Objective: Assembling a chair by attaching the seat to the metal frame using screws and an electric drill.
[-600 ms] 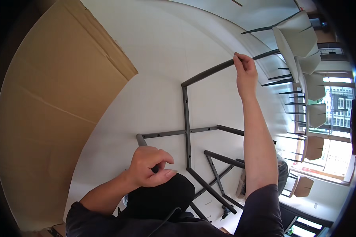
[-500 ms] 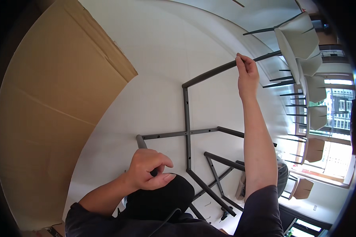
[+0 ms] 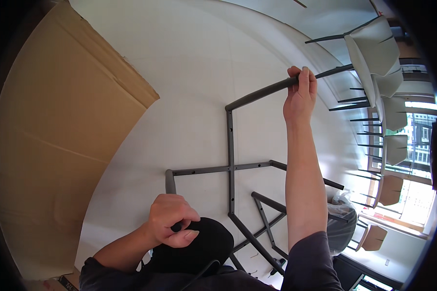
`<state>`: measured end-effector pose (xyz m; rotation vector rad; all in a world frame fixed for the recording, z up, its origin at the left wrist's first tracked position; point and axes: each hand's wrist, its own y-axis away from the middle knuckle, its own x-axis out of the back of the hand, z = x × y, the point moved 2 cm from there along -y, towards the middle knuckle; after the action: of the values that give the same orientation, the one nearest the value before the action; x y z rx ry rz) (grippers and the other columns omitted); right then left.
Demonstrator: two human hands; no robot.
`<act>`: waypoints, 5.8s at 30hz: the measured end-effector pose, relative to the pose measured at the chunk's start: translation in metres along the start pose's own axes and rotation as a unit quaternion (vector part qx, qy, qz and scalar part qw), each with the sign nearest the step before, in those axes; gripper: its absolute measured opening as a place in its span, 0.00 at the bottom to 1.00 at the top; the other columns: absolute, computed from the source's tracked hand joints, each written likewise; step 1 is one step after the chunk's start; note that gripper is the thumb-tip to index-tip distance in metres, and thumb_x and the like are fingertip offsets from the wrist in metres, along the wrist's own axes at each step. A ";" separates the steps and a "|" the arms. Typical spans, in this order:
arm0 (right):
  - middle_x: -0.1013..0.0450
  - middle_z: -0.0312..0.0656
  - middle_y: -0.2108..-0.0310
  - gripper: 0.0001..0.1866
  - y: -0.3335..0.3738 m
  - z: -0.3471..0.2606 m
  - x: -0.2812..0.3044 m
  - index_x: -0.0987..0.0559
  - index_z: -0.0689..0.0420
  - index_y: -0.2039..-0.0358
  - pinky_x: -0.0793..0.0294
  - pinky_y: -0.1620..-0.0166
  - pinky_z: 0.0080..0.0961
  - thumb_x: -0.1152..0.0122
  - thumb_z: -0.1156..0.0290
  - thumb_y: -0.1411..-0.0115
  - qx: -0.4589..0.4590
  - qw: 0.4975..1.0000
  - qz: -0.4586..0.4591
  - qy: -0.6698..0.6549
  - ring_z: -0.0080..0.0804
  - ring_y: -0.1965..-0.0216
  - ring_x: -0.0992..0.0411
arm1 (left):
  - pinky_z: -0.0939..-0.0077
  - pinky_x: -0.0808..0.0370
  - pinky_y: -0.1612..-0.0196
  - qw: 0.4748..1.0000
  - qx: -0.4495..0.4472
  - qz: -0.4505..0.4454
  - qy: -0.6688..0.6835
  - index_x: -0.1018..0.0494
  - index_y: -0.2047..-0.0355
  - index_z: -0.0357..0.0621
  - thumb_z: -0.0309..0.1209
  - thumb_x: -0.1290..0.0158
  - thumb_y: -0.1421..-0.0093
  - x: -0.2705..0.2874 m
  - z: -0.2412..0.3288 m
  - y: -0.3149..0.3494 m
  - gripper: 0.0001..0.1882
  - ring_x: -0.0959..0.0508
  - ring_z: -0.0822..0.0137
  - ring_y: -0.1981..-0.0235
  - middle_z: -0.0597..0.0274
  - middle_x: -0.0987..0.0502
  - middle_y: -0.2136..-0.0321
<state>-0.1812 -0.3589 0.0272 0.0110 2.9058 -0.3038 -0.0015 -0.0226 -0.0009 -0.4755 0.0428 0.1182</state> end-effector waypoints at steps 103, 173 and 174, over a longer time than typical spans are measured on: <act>0.28 0.47 0.42 0.40 0.516 -0.212 0.233 0.31 0.55 0.36 0.28 0.43 0.38 0.27 0.54 0.45 -0.211 0.780 0.072 0.584 0.46 0.46 0.27 | 0.58 0.29 0.47 0.881 0.455 -0.013 -0.128 0.24 0.58 0.45 0.63 0.43 0.40 0.067 -0.115 -0.064 0.31 0.27 0.66 0.53 0.62 0.24 0.58; 0.25 0.37 0.62 0.12 0.900 0.027 0.567 0.23 0.45 0.56 0.23 0.59 0.38 0.37 0.63 0.40 -0.438 0.588 0.553 0.396 0.42 0.63 0.23 | 0.72 0.27 0.51 0.564 0.014 -0.784 -0.261 0.24 0.57 0.37 0.22 0.41 0.43 -0.557 0.168 0.214 0.13 0.22 0.59 0.57 0.55 0.21 0.57; 0.25 0.37 0.62 0.11 0.902 0.023 0.568 0.23 0.45 0.57 0.23 0.60 0.38 0.37 0.63 0.40 -0.439 0.590 0.554 0.390 0.42 0.63 0.23 | 0.72 0.27 0.52 0.547 0.015 -0.800 -0.248 0.24 0.57 0.38 0.22 0.40 0.44 -0.574 0.171 0.221 0.13 0.22 0.58 0.57 0.54 0.21 0.57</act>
<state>-0.7038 0.5104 -0.3023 2.0632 2.5460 1.6570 -0.5960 0.1912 0.0899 -0.2709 -0.9696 -1.5989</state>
